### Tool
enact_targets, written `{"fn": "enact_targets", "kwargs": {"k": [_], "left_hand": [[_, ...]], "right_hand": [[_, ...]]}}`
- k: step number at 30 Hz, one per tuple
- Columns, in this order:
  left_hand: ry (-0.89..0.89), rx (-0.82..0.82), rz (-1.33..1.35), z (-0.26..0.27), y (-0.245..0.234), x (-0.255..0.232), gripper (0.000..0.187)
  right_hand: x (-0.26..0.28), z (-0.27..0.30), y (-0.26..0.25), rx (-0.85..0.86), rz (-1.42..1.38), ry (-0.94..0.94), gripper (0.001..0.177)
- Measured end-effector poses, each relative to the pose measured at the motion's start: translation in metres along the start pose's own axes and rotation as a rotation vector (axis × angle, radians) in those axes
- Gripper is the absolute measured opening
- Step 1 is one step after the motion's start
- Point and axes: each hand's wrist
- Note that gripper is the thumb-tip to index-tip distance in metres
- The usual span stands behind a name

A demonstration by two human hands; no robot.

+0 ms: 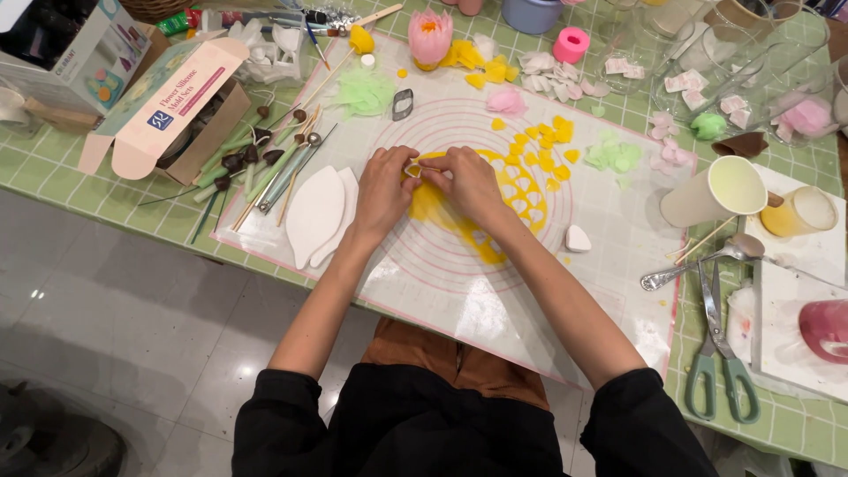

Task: Using a cutter to punch out small pieces from a wax sheet and molding them into decorative petals.

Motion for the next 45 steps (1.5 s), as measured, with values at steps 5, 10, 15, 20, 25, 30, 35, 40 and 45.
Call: {"fn": "enact_targets", "kwargs": {"k": [5,10,15,20,25,30,35,40,45], "left_hand": [[-0.013,-0.005,0.011,0.001,0.000,0.000,0.036],[0.000,0.002,0.024,0.006,0.000,0.011,0.032],[-0.007,0.008,-0.225,0.013,0.001,0.006,0.030],[-0.026,0.023,-0.357,0.010,-0.003,-0.005,0.023],[-0.017,0.043,-0.410,0.012,0.000,-0.006,0.022],[-0.002,0.026,-0.452,0.015,0.001,-0.008,0.026],[0.002,0.039,-0.487,0.021,0.004,-0.007,0.034],[0.022,0.047,-0.514,0.021,0.004,-0.004,0.042],[-0.044,0.202,-0.445,0.003,-0.008,0.007,0.026]], "right_hand": [[0.000,-0.005,0.003,-0.003,0.015,0.009,0.021],[0.001,-0.010,0.000,0.034,0.025,0.023,0.019],[0.004,-0.011,-0.004,0.083,0.013,0.034,0.019],[0.005,-0.015,-0.009,0.137,-0.012,0.076,0.021],[0.001,-0.018,-0.008,0.182,-0.029,0.093,0.022],[0.001,-0.022,-0.011,0.215,-0.032,0.096,0.021],[0.002,-0.017,-0.005,0.204,-0.016,0.080,0.020],[0.006,-0.015,-0.008,0.186,-0.001,0.082,0.019],[0.011,-0.006,-0.013,0.245,-0.009,0.121,0.021]]}}
Point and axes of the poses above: each hand's wrist, its own z-axis away from the middle knuckle, its own y-axis out of the palm, x = y × z, and after that the axes turned 11 degrees about x, right-handed
